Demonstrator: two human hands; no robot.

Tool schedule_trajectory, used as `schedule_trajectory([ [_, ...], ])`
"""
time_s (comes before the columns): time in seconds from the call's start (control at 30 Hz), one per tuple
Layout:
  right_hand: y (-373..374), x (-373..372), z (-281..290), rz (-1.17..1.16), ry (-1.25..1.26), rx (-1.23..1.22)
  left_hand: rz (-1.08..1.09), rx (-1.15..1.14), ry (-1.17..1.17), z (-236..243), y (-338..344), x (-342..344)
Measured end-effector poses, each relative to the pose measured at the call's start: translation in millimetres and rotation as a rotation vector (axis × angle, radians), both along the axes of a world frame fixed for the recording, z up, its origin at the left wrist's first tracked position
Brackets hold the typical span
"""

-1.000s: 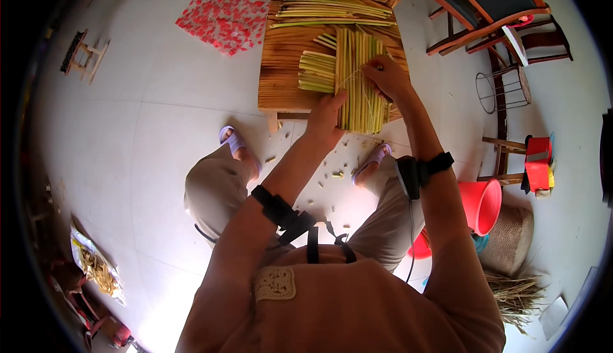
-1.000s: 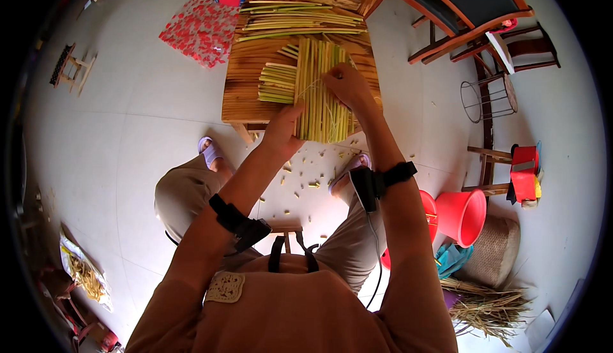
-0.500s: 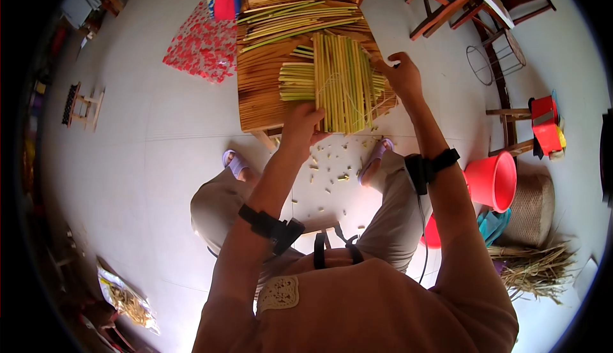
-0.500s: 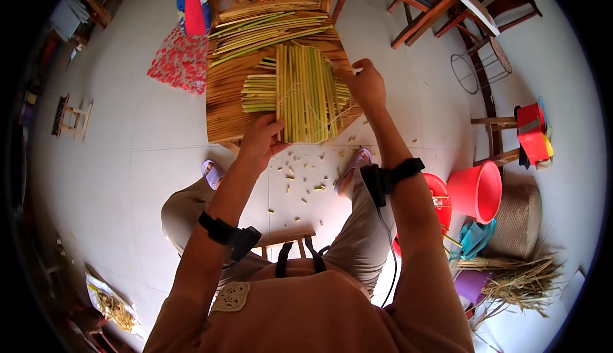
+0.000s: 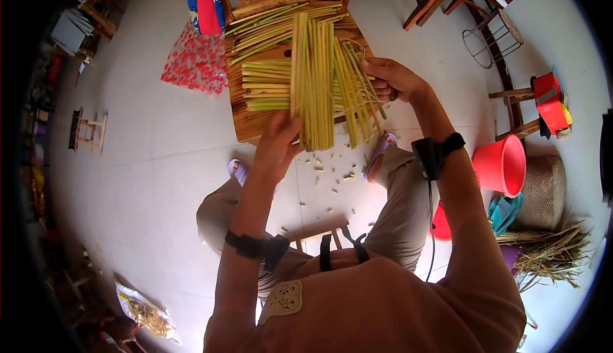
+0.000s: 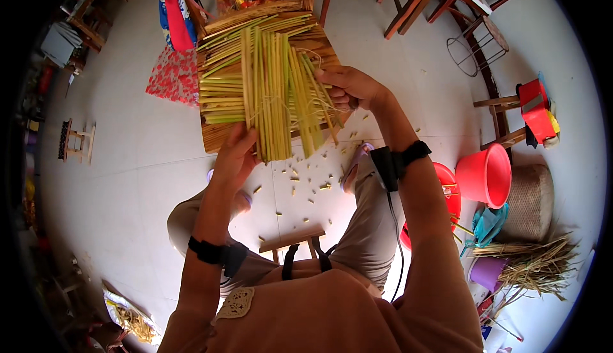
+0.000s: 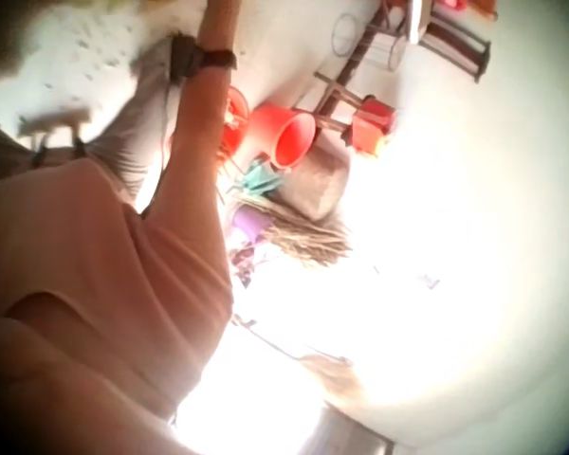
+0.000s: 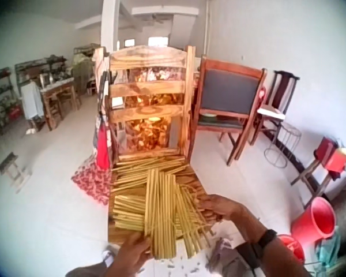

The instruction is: Assembling and weaving thin wooden sticks together to create a flat, circular decorative object.

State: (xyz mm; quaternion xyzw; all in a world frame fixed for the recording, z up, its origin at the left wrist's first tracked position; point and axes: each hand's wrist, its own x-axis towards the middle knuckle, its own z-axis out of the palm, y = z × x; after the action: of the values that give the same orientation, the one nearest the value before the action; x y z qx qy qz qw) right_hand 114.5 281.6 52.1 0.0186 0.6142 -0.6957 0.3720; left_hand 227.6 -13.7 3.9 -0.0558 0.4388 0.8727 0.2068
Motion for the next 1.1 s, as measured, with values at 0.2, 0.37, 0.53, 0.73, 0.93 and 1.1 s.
schedule_trajectory([
  [0.2, 14, 1, -47, -0.196, 0.162, 0.499, 0.097, -0.018, -0.244, -50, 32, -9],
  [0.37, 15, 13, -55, -0.232, 0.651, 1.259, 0.277, -0.111, -0.365, -30, 58, 5],
  [0.53, -15, 17, -36, -0.243, 0.721, 1.056, 0.344, -0.054, -0.408, -39, 66, 19],
  [0.73, -32, 3, -60, -0.184, 0.887, 1.044, 0.384, -0.002, -0.293, -44, 71, -4],
  [0.93, -27, 10, -39, -0.275, 0.796, 1.053, 0.304, -0.056, -0.38, -19, 70, 4],
  [1.1, -76, 23, -25, -0.053, 0.78, 0.895, 0.327, -0.046, -0.356, -23, 67, 4],
])
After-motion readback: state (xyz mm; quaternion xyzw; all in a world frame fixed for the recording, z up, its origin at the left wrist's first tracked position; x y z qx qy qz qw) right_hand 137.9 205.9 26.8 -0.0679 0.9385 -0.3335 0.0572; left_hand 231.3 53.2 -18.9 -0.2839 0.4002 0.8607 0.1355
